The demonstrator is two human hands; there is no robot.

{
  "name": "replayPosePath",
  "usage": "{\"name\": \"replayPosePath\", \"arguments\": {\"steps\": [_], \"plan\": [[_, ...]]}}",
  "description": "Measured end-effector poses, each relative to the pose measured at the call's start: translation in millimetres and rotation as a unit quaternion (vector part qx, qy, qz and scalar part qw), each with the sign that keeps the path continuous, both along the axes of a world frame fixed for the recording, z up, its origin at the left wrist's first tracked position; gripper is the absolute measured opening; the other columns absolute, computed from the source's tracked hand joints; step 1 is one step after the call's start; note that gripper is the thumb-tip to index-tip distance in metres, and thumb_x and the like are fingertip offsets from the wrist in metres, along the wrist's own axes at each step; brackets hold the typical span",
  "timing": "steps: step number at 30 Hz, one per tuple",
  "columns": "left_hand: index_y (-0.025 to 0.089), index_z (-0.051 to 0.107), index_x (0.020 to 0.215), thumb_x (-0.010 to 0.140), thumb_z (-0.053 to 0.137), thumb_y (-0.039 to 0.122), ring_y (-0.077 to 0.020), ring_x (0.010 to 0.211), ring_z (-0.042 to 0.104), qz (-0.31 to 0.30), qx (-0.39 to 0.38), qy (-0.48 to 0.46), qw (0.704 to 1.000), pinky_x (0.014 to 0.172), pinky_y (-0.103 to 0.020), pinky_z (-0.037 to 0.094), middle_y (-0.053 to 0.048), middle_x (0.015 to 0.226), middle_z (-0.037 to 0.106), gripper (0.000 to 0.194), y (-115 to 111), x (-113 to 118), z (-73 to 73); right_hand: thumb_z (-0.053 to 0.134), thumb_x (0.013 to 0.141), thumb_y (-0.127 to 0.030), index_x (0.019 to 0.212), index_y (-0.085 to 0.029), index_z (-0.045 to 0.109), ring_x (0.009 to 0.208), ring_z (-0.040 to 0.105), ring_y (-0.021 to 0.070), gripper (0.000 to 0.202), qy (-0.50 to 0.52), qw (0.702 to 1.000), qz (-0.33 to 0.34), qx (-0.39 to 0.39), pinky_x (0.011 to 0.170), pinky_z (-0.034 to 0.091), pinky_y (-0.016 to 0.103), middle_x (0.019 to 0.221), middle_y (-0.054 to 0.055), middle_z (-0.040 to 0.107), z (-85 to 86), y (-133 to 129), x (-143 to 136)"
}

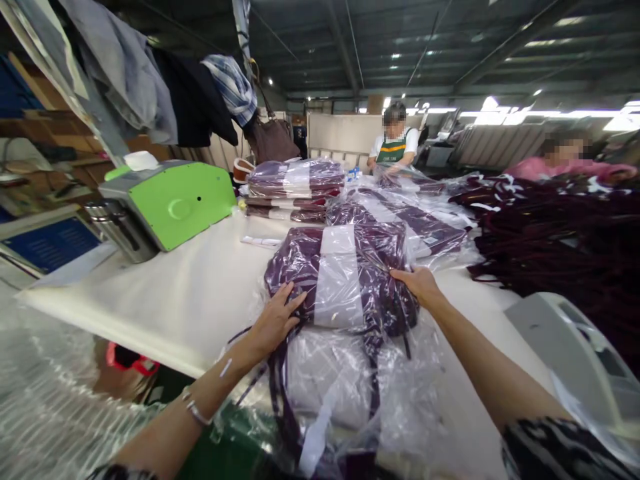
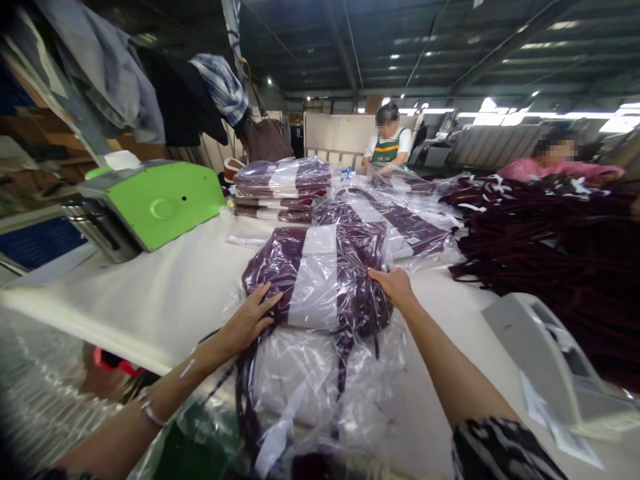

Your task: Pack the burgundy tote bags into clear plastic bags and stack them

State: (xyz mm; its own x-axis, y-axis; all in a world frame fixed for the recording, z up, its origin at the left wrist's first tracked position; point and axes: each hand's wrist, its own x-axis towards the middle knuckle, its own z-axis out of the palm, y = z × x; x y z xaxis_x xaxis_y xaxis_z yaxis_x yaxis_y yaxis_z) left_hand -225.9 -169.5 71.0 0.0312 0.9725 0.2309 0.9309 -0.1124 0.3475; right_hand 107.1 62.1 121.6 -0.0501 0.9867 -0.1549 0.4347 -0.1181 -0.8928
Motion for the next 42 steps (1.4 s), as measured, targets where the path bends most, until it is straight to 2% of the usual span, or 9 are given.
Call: {"name": "replayPosePath", "arguments": {"steps": [7,13,20,23,26,29,33,38,42], "plan": [[0.016,0.046,0.152,0.084,0.073,0.024,-0.0369,0.154,0.024,-0.043,-0.011,-0.068,0.997,0.125,-0.055,0.026,-0.020,0.167,0.026,0.073,43,5,17.9,0.070,0.084,-0.047,0.146,-0.006,0.049,0.150,0.031,0.0409,0.078,-0.265,0.934,-0.010,0.240,0.119,0.027,0.057,0.158,0.027,0.040,24.8,-2,-11],[0.022,0.057,0.143,0.094,0.060,0.036,-0.0297,0.144,0.044,-0.017,-0.085,-0.044,0.995,0.124,-0.048,0.031,-0.011,0.157,0.048,0.051,-67,-27,20.8,0.043,0.100,-0.056,0.156,-0.021,0.041,0.156,0.022,0.0302,0.066,-0.318,0.817,0.342,0.339,0.126,0.016,0.054,0.166,0.011,0.033,-21.9,-114,-48],[0.025,0.068,0.098,0.095,0.047,0.045,-0.0299,0.116,0.064,0.255,-0.101,-0.030,0.961,0.107,-0.041,0.045,-0.009,0.114,0.071,0.029,-190,-42,38.7,0.049,0.098,-0.057,0.157,-0.021,0.039,0.156,0.022,0.0334,0.071,-0.319,0.809,0.391,0.300,0.125,0.015,0.060,0.166,0.011,0.032,-35.2,-131,-52],[0.022,0.063,0.095,0.089,0.055,0.053,-0.0296,0.096,0.070,0.353,-0.088,-0.137,0.921,0.092,-0.040,0.053,-0.009,0.100,0.072,0.033,-206,-36,34.8,0.046,0.099,-0.057,0.158,-0.018,0.036,0.156,0.022,0.0336,0.071,-0.288,0.823,0.387,0.301,0.124,0.019,0.061,0.165,0.014,0.033,-13.3,-130,-73],[0.020,0.057,0.124,0.075,0.075,0.050,-0.0300,0.106,0.069,0.308,-0.090,-0.292,0.901,0.085,-0.037,0.056,-0.012,0.123,0.069,0.061,-209,-18,17.7,0.046,0.100,-0.057,0.154,-0.018,0.043,0.153,0.031,0.0324,0.067,-0.238,0.816,0.416,0.325,0.124,0.025,0.057,0.161,0.015,0.041,14.6,-158,-99],[0.021,0.040,0.146,0.069,0.080,0.040,-0.0282,0.114,0.067,0.299,-0.028,-0.375,0.877,0.086,-0.035,0.058,-0.016,0.141,0.060,0.089,-202,2,-6.3,0.058,0.094,-0.062,0.150,-0.019,0.048,0.145,0.043,0.0306,0.071,-0.195,0.764,0.505,0.351,0.120,0.036,0.051,0.156,0.014,0.048,30.3,-216,-115],[0.017,0.050,0.138,0.082,0.061,0.032,-0.0206,0.084,0.072,0.377,0.100,-0.359,0.848,0.079,-0.033,0.056,-0.009,0.106,0.073,0.059,-188,16,-20.5,0.086,0.075,-0.048,0.153,-0.021,0.042,0.146,0.039,0.0348,0.094,-0.208,0.673,0.572,0.419,0.119,0.036,0.052,0.160,0.013,0.043,17.0,-285,-120],[0.021,0.067,0.109,0.096,0.044,0.037,-0.0162,0.065,0.066,0.371,0.155,-0.332,0.854,0.068,-0.027,0.051,0.002,0.068,0.067,0.031,-197,15,0.7,0.062,0.094,-0.013,0.110,-0.019,0.069,0.094,0.066,0.0238,0.018,-0.231,0.691,0.498,0.470,0.084,0.053,0.037,0.101,0.008,0.073,-0.2,-291,-122],[0.021,0.068,0.090,0.093,0.053,0.040,-0.0159,0.070,0.066,0.370,0.205,-0.285,0.860,0.070,-0.026,0.051,0.001,0.075,0.069,0.025,-210,9,2.8,0.055,0.099,-0.013,0.091,-0.018,0.068,0.076,0.064,0.0175,0.016,-0.145,0.747,0.455,0.462,0.072,0.049,0.029,0.081,0.003,0.067,14.2,-284,-123]]}}
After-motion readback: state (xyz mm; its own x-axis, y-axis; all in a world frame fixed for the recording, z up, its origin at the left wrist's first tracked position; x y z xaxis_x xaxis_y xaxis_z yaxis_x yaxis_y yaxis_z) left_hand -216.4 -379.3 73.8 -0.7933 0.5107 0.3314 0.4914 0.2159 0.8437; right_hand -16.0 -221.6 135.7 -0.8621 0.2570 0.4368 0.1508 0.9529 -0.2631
